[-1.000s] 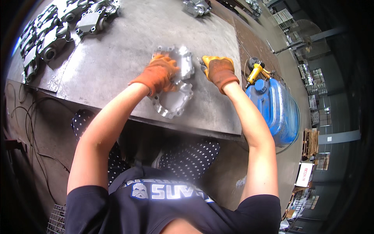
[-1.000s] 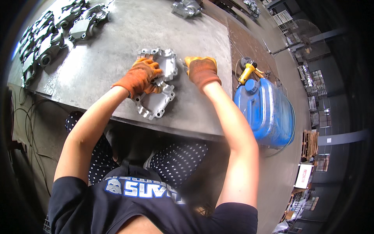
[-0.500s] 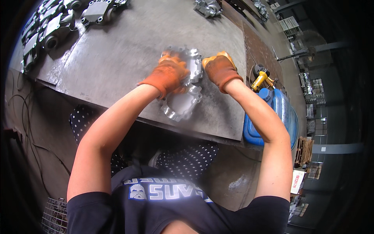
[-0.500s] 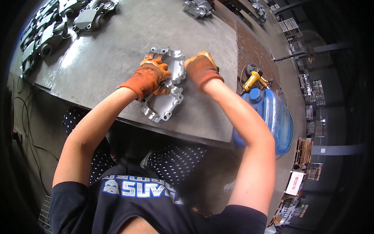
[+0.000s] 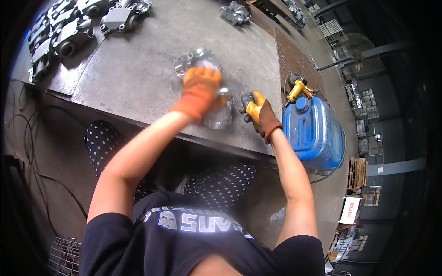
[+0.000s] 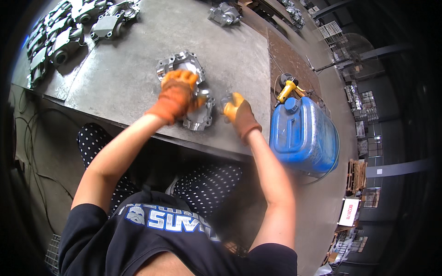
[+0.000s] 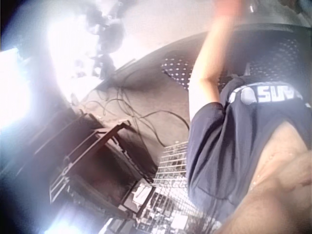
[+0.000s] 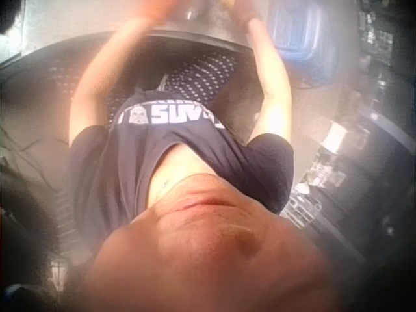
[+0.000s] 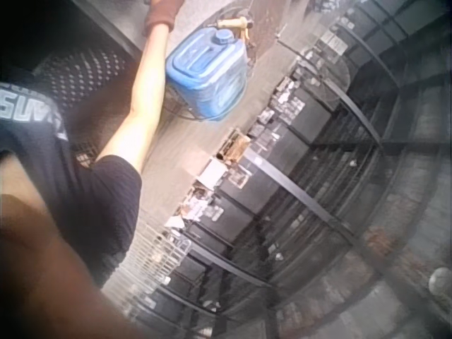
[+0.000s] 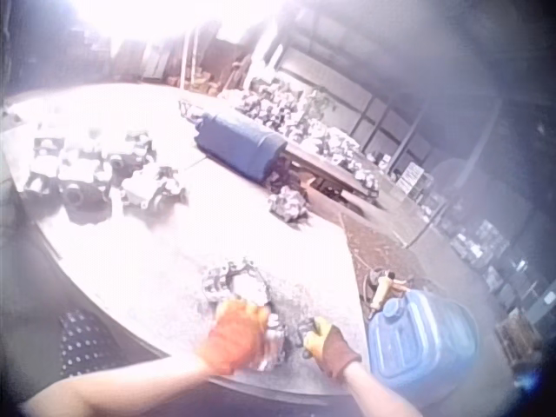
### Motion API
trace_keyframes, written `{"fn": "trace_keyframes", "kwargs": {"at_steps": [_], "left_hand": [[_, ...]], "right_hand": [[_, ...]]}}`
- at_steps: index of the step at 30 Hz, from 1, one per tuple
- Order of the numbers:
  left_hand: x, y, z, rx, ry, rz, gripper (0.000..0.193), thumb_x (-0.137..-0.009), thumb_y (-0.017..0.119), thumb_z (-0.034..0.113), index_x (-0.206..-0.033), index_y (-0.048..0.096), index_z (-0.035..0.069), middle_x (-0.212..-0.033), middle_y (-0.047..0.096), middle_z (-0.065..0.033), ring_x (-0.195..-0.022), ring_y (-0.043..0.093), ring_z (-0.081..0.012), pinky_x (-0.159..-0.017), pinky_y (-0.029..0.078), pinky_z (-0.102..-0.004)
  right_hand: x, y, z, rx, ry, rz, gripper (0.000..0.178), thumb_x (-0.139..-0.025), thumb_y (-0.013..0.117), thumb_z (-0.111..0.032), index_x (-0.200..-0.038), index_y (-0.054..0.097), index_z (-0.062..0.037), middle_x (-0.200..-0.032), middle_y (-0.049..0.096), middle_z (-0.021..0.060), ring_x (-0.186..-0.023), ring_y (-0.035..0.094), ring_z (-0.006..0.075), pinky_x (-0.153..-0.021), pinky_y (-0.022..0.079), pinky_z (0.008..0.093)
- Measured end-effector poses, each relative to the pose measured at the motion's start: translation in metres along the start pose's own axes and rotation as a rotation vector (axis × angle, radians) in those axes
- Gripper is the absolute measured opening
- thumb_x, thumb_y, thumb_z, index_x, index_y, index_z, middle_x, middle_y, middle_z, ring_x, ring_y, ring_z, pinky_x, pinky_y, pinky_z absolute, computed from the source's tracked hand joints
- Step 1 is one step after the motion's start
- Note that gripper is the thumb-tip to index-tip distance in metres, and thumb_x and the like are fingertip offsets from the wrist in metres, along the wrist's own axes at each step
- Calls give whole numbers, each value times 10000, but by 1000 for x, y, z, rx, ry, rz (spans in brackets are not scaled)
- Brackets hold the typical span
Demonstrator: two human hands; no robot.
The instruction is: The person picks up and turns over metal components on a metal table, using their hands to check the surfaces.
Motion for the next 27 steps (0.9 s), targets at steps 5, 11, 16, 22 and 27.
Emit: {"fn": "trace_keyframes", "kwargs": {"at_steps": [5,11,16,22,27], "left_hand": [[76,32,51,-7,220,-125,271,-867,638,361,-909,710,103,-1037,688,-114,-1101,606,-303,-1143,317,-493],[104,21,8,-5,531,-82,304,-777,703,317,-1056,691,198,-1163,638,-36,-1292,509,-289,-1186,282,-528],[94,-36,-66,-385,560,-202,271,-839,654,221,-1077,723,332,-1455,516,-23,-1466,353,-293,-1235,225,-493],[15,-90,-91,-282,352,-205,314,-934,543,83,-1167,688,236,-1382,611,-5,-1384,478,-192,-1206,311,-414],[-37,-25,-69,-504,627,-51,813,-846,731,430,-1550,358,267,-1555,443,-27,-1496,321,-213,-1268,150,-442]], "right_hand": [[-43,-8,2,533,-294,273,354,-902,602,-41,-1252,600,14,-1101,706,126,-964,682,226,-834,541,319],[-71,54,-65,791,-422,72,460,-867,698,-137,-1318,627,-83,-1204,703,171,-1130,675,305,-991,534,364],[-51,59,-96,1099,-349,-9,454,-877,725,-232,-1304,640,-103,-1234,694,152,-1128,664,328,-969,537,380],[-81,23,-65,863,-387,202,389,-876,703,-300,-1242,628,-191,-1204,695,94,-1091,660,346,-910,541,443],[-84,24,-12,122,18,173,361,-932,600,-240,-1252,595,-73,-977,729,171,-775,706,273,-727,548,426]]}}
Point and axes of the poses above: each hand's wrist, its own x-axis away from the middle knuckle, its own y-axis out of the palm, z = x × y, the point moved 10 cm from there along -x, towards the middle knuckle
